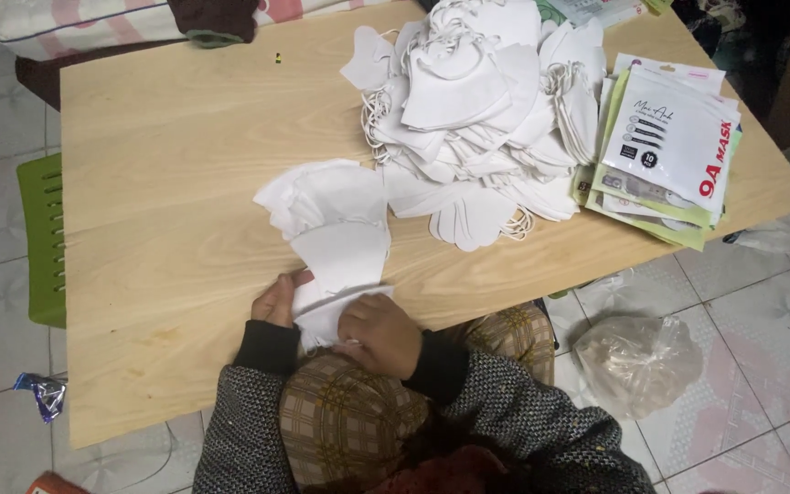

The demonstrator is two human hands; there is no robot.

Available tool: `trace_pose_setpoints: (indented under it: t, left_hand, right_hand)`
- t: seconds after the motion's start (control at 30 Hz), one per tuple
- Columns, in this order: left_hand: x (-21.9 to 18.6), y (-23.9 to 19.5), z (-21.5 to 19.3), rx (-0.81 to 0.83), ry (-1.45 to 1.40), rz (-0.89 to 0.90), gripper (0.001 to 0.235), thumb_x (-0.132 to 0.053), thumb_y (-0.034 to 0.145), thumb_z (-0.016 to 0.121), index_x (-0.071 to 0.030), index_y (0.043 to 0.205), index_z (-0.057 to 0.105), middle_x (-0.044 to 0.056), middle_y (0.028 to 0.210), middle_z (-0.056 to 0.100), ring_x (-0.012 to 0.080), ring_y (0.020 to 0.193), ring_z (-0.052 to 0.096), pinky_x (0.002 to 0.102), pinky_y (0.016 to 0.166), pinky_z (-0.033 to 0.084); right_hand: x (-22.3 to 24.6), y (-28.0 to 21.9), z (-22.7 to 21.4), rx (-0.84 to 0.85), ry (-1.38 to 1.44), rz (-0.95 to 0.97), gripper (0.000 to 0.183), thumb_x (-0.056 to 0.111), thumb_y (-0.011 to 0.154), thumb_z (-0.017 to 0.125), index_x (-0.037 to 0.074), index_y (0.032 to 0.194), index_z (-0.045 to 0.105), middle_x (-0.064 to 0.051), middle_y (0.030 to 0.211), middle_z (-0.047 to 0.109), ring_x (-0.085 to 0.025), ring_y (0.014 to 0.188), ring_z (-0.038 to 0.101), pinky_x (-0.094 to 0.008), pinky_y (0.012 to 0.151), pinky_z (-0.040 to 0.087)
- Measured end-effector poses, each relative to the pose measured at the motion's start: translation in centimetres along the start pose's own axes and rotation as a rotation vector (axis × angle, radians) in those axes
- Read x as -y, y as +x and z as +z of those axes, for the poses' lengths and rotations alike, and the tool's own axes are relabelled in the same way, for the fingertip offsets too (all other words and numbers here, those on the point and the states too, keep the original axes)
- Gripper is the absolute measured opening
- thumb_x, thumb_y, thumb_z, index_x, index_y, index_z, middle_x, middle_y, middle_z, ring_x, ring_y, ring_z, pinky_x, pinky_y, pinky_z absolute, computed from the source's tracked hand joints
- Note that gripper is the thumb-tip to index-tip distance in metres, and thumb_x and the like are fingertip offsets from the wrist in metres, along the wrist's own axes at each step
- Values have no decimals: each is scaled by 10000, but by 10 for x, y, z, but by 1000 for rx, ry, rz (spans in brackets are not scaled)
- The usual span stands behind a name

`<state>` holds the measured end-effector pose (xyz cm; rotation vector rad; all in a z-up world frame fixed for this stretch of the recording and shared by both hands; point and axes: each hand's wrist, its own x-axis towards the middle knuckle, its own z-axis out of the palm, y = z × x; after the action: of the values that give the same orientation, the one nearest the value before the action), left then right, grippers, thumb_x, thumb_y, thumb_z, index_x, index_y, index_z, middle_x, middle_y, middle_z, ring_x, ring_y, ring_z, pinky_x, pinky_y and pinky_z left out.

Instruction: The person sits on the floor and repeatedly folds white face masks by hand, stacking them into a neat pile on a wooden table. The person handles each mask individually, aligning the ear loops and folding the mask in half before placing it on the growing stack.

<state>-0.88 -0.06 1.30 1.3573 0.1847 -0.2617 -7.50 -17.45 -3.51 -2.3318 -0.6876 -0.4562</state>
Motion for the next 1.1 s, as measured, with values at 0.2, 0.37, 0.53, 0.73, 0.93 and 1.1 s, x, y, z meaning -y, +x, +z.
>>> trace_pose_setpoints:
  t: [0.2,0.37,0.53,0.73,0.93,1.1]
  left_hand:
    - [-32,-7,16,-79,245,-148,502,-464,1058,497,-64,1223,750,190,1145,745,285,1134,681,419,1124,469]
    - [20,5,-16,107,183,170,427,-362,994,585,-30,1223,726,194,1231,701,196,1128,618,408,1039,511]
    - [58,42,-59,228,434,411,282,-17,968,718,-28,1249,702,182,1255,674,228,1255,548,438,1141,428]
    - [36,29,-48,307,688,415,290,-99,991,692,-55,1277,687,108,1326,671,140,1261,589,263,1171,410]
    - [36,23,-50,308,746,382,291,-92,1026,643,-7,1303,664,121,1356,633,196,1293,550,315,1158,386]
    - [42,22,-55,250,641,193,352,-118,1017,654,-44,1362,648,93,1282,647,138,1126,559,263,997,432]
  right_hand:
    - [-5,11,4,-43,-48,116,252,355,1001,665,127,907,617,-73,918,656,-340,957,673,-442,804,500]
    - [16,32,-6,-148,46,134,242,361,965,688,121,952,662,-79,936,680,-327,1011,694,-454,882,525]
    - [-7,41,-15,-575,34,270,350,397,931,741,149,1171,682,-112,1100,697,-336,1113,685,-430,956,538]
    - [-17,40,-37,-456,128,637,719,416,914,641,44,1496,438,-248,1409,596,-432,1274,566,-529,1035,469]
    - [-28,23,-29,-566,69,657,908,546,832,627,73,1560,361,-295,1541,479,-446,1467,435,-536,1187,334]
    - [-36,13,-18,-620,257,586,645,410,881,712,110,1428,551,-102,1093,742,-312,1013,705,-458,957,511]
